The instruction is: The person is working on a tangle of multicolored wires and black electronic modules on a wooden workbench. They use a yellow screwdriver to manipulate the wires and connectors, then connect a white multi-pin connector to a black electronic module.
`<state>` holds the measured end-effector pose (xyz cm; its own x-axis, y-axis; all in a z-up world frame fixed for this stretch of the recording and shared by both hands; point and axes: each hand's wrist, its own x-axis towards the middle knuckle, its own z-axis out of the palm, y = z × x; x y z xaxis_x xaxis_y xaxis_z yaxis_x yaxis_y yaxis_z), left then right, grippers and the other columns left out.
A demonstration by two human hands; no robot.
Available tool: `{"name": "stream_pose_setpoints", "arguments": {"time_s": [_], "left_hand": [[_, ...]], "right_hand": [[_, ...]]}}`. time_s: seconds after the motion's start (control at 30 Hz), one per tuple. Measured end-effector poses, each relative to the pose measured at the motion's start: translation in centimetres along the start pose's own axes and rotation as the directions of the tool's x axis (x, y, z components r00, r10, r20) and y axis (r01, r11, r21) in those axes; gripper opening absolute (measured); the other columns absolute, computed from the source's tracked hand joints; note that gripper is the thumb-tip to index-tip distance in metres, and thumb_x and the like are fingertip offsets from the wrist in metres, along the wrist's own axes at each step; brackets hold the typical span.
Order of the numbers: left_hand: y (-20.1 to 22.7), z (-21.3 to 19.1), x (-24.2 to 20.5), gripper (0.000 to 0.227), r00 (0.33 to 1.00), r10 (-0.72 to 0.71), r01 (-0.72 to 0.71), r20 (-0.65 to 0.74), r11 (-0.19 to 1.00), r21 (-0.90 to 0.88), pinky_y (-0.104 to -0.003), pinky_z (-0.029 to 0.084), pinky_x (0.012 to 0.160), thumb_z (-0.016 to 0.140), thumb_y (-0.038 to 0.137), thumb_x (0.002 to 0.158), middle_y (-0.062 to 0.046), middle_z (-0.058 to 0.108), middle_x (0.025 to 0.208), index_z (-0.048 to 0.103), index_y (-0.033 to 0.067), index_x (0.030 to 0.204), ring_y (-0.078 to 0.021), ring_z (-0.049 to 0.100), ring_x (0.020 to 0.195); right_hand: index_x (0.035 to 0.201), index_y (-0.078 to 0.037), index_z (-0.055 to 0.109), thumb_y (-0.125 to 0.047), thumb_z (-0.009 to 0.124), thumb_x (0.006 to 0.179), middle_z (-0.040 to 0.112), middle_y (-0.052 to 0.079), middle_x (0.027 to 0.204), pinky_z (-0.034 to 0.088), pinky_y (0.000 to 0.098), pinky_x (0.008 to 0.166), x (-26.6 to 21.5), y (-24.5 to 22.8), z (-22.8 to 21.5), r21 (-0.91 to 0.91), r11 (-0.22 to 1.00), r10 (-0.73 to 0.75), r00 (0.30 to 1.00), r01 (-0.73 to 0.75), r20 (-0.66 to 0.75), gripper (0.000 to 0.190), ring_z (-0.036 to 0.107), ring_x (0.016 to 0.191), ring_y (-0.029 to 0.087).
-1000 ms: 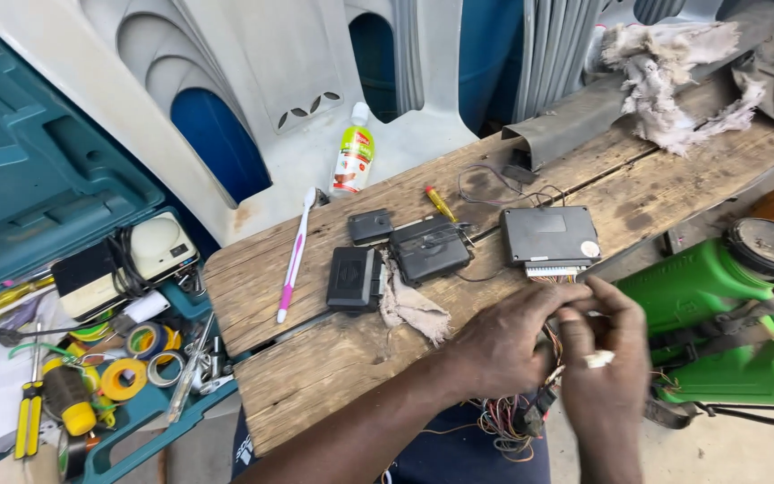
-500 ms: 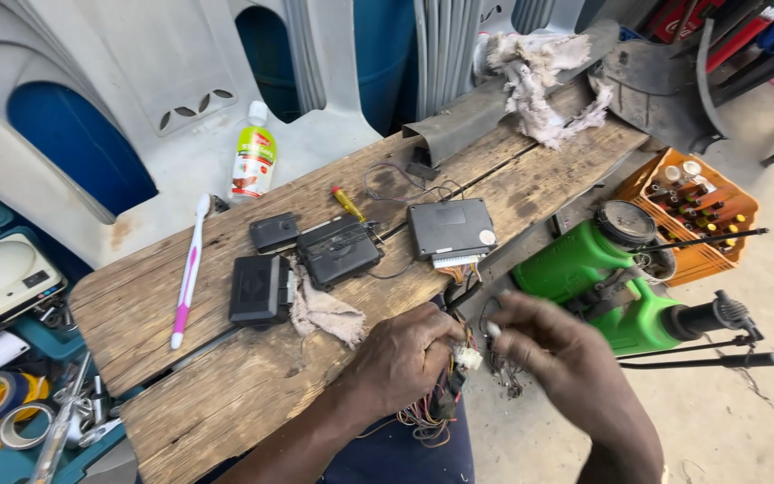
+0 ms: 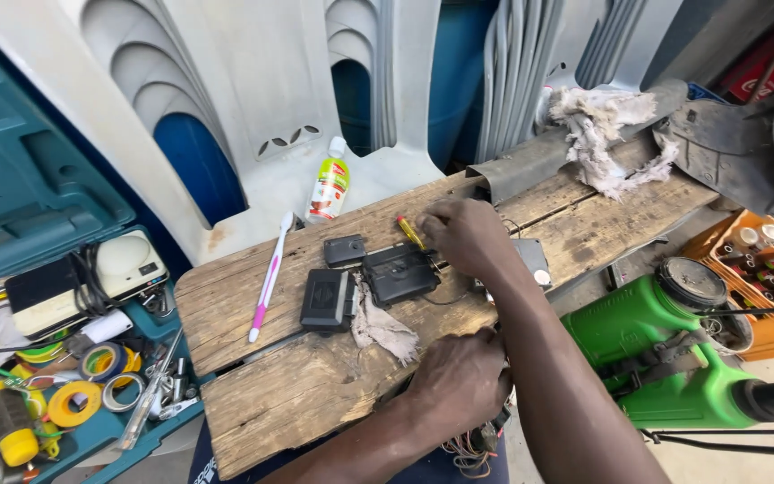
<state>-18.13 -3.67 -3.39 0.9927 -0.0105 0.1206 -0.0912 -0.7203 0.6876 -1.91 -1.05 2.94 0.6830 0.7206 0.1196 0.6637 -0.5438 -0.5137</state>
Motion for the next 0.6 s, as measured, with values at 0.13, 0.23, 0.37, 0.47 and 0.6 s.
{"name": "stream_pose_setpoints", "arguments": {"time_s": [0.13,0.23,0.37,0.47,0.6], "left_hand": [[-0.9,0.6,0.8,0.022,0.978,-0.074,0.096,-0.193,0.990,0.103,-0.056,0.055,0.066,0.062,0.023,0.096,-0.017,0.070,0.096,0.070,0.0043,0.106,-0.0401,0.073,0.073],[-1.1,1.0,1.6,0.027,0.965,-0.111,0.149,-0.236,0.978,0.146,-0.053,0.056,0.059,0.064,0.020,0.094,-0.016,0.069,0.099,0.067,0.0045,0.116,-0.0357,0.075,0.069],[-0.7,0.9,1.8,0.057,0.924,-0.044,0.166,-0.380,0.941,0.294,-0.050,0.055,0.049,0.077,0.037,0.090,-0.016,0.072,0.099,0.060,-0.0016,0.129,-0.0344,0.076,0.060],[0.3,-1.9,0.5,0.047,0.983,-0.074,0.098,-0.169,0.985,0.138,-0.053,0.062,0.065,0.053,0.043,0.112,-0.022,0.063,0.136,0.066,0.0022,0.131,-0.0305,0.077,0.065],[-2.1,-3.6,-1.1,0.035,0.979,-0.048,0.062,-0.200,0.996,0.065,-0.061,0.051,0.100,0.052,0.022,0.109,-0.013,0.070,0.130,0.066,0.0113,0.140,-0.0313,0.075,0.095]], "right_hand": [[0.098,-0.015,0.086,-0.048,0.073,0.097,0.081,0.011,0.089,0.059,0.0453,0.071,3.5,-0.6,2.2,-0.324,0.946,0.072,0.979,-0.007,0.189,0.036,0.075,0.082,0.029],[0.084,-0.013,0.082,-0.038,0.077,0.099,0.079,0.006,0.078,0.061,0.0401,0.069,4.2,-0.6,2.7,-0.269,0.960,0.137,0.967,-0.077,0.214,0.029,0.071,0.072,0.021],[0.105,-0.011,0.061,-0.010,0.049,0.107,0.064,0.004,0.089,0.054,0.0319,0.064,3.2,-0.5,0.4,0.161,0.981,0.120,0.990,-0.108,-0.070,0.013,0.060,0.076,0.015],[0.118,-0.010,0.056,-0.020,0.042,0.110,0.057,0.009,0.118,0.052,0.0360,0.089,0.0,2.6,-4.5,0.152,0.979,0.180,0.934,-0.139,-0.308,0.019,0.055,0.101,0.021],[0.129,-0.005,0.060,-0.042,0.036,0.114,0.066,0.020,0.132,0.051,0.0574,0.103,-5.0,4.9,-8.1,0.092,0.935,0.355,0.896,-0.343,-0.267,0.046,0.063,0.117,0.035]]}}
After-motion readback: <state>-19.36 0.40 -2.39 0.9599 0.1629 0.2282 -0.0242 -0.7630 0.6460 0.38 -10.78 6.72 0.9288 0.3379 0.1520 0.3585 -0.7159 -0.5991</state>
